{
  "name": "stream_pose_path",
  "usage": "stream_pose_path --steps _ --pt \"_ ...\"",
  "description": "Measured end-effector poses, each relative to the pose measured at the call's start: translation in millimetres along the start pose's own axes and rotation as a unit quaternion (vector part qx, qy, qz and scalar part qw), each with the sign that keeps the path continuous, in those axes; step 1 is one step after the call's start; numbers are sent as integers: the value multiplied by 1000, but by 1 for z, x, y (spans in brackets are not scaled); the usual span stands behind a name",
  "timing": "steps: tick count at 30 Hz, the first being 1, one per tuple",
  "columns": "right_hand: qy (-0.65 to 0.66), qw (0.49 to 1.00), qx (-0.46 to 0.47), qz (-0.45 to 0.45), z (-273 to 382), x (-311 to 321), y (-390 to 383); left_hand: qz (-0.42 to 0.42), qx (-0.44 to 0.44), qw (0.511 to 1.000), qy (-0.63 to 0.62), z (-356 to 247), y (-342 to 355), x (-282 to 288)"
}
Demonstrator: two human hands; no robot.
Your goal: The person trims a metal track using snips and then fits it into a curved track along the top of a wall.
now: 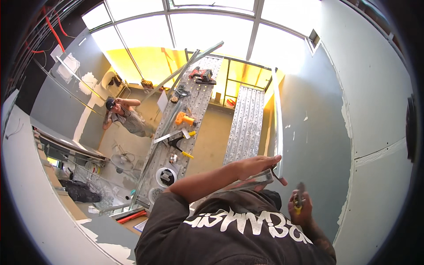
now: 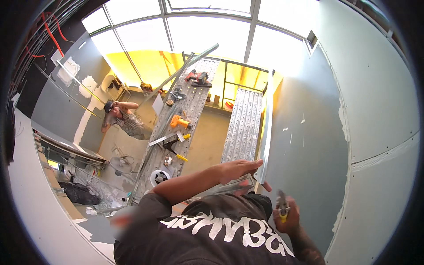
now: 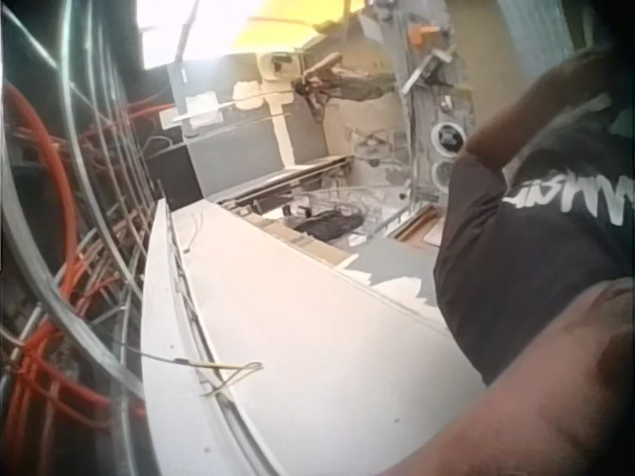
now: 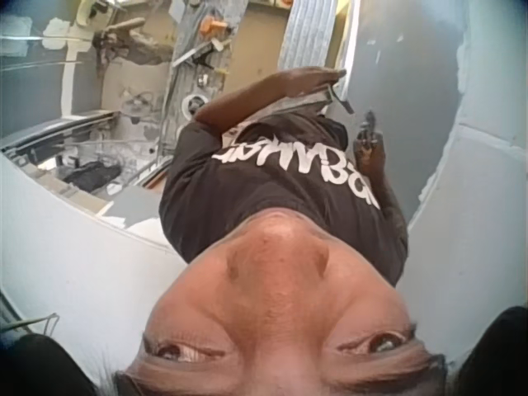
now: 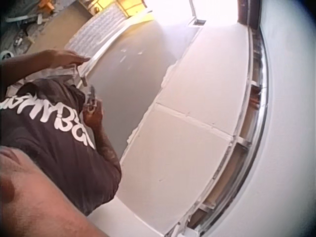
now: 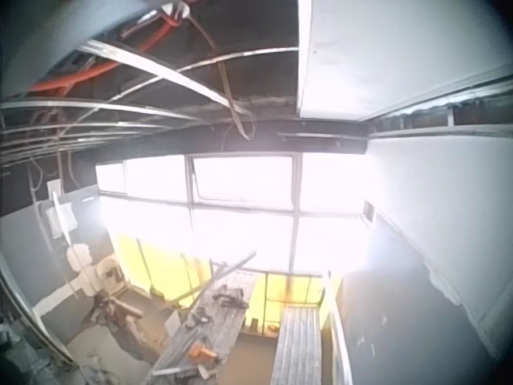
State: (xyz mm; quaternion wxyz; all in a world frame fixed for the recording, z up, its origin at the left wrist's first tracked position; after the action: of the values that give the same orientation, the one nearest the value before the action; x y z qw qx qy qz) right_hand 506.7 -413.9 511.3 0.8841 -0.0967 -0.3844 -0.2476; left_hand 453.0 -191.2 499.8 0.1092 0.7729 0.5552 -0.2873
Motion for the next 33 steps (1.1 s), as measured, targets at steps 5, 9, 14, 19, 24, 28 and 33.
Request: stream_pose_path --steps 5,9,14,19,24,28,33 --pt "386 904 -160 -94 -29 10 62 -7 1 999 -41 4 -2 1" --pt "648 717 -242 -88 -84 -50 134 10 -8 999 -38 3 3 -1" --pt "770 593 -232 44 -76 -92 194 9 -19 1000 -24 3 2 3" --pt "892 404 -108 174 -47 -81 234 -26 -24 998 52 11 -8 11" --pt "917 393 -24 72 -44 -45 250 -125 -116 985 33 -17 -66 46" --pt "915 400 -36 44 -59 -15 240 -239 -248 934 -94 -69 -153 87" --pt "909 413 -52 11 -86 0 220 -364 -488 793 16 -135 -278 109"
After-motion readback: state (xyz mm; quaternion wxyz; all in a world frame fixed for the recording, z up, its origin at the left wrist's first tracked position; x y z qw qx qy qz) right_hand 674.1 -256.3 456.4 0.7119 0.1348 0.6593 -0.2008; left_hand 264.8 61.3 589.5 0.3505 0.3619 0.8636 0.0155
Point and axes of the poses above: each hand's wrist, its own y-axis towards the middle knuckle, its own x-axis out of the back of the hand, z = x × y, the point moved 7 cm from there along y, towards the middle knuckle, and after that the axes turned 3 degrees about -x, right-handed, at the moved point
